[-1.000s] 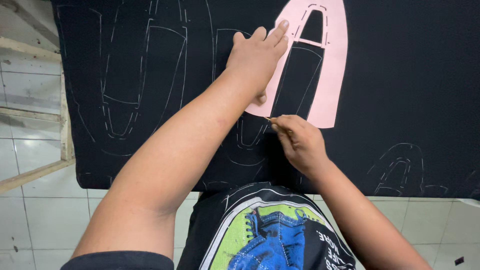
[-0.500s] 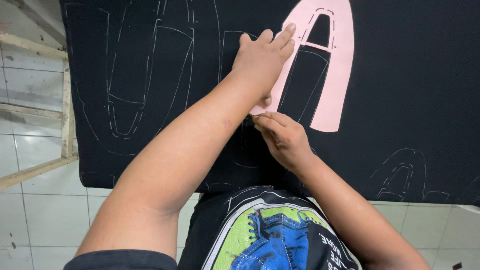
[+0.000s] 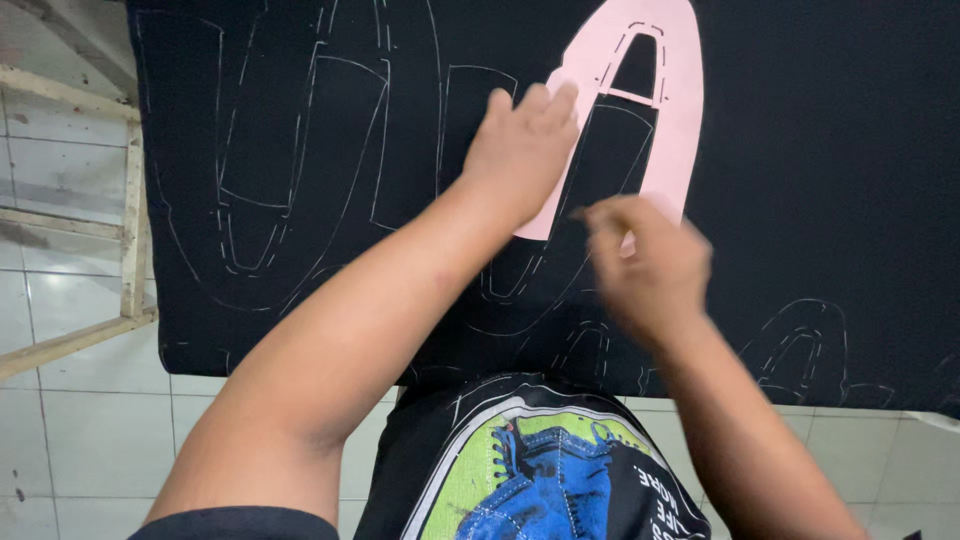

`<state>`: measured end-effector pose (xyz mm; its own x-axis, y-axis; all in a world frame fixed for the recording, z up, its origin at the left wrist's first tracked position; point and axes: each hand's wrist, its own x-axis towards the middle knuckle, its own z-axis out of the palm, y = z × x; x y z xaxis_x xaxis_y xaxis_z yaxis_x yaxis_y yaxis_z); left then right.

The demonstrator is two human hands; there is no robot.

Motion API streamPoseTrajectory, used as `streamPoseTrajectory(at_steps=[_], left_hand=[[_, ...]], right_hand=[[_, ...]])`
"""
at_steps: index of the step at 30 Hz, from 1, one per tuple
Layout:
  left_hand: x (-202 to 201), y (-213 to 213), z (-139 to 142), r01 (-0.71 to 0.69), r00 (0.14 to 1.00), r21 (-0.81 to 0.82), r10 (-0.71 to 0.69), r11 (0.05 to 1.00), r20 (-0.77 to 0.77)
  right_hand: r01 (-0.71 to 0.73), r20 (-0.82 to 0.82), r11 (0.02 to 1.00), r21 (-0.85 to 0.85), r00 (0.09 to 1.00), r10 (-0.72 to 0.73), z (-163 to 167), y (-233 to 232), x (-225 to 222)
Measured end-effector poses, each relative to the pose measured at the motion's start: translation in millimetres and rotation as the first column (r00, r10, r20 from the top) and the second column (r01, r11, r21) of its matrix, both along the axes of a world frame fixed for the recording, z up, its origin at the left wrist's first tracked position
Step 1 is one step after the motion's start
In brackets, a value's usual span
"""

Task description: The person places a pink paper shoe pattern on black fabric and traces around its edges with a marking pen, then flips the pattern over and traces the second side, pressing the pattern flat with their hands between strokes.

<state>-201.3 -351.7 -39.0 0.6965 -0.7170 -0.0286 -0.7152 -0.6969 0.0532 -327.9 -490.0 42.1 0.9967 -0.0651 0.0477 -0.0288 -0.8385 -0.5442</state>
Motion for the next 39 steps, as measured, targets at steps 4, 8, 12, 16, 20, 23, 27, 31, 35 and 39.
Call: streamPoseTrajectory(at_steps=[4,8,12,16,20,23,27,31,35,39], left_hand=[[-63.6,-31.5,-30.3,-0.294,0.941,-0.186,0.251,0.938,-0.227],[-102.2,-65.8,-49.3,-0.331,0.931,0.017,0.329,0.944,-0.156],[-100.4,-66.4,-56.5,0.07,0.968,0.175,-0.025,0.982,-0.251],[-97.7,-62.8,-51.8,0.138,0.959,0.252,-0.066,0.958,-0.275],[-82.9,-61.4,-43.2,0.018,0.99,0.187,0.009,0.982,-0.141],[-65.4,-55.6,-30.8,-0.364,0.9,-0.075,0.331,0.928,-0.283],[-34.9,-38.4,-10.8,-0.23,0.959,-0.203,0.186,0.952,-0.213],[0.8,-38.9,9.4,-0.296,0.91,-0.217,0.206,0.93,-0.361],[26.9,-46.0,26.3,-0.295,0.83,-0.091,0.208,0.951,-0.518],[37.2,-49.7,35.3,-0.284,0.793,0.005,0.238,0.959,-0.561]], right_hand=[[-0.131,0.213,0.982,0.138,0.972,0.099,8.5,-18.5,32.5],[-0.411,0.102,0.905,0.112,0.91,0.401,-7.1,-8.7,60.9],[-0.517,0.004,0.855,0.042,0.856,0.517,-28.6,12.5,74.9],[-0.521,-0.071,0.854,-0.003,0.852,0.519,-39.5,18.3,79.6],[-0.468,0.127,0.875,-0.126,0.867,0.482,-43.1,2.8,85.3],[-0.303,0.208,0.95,0.075,0.936,0.283,-42.6,-29.2,107.4],[-0.053,0.271,0.981,0.189,0.963,0.0,-40.4,-77.5,116.0],[0.072,0.166,0.961,0.268,0.979,-0.12,-42.9,-101.5,126.9],[0.04,0.211,0.936,0.349,0.97,-0.12,-40.1,-105.9,138.6],[0.032,0.143,0.939,0.341,0.986,-0.085,-37.5,-95.2,149.3]])
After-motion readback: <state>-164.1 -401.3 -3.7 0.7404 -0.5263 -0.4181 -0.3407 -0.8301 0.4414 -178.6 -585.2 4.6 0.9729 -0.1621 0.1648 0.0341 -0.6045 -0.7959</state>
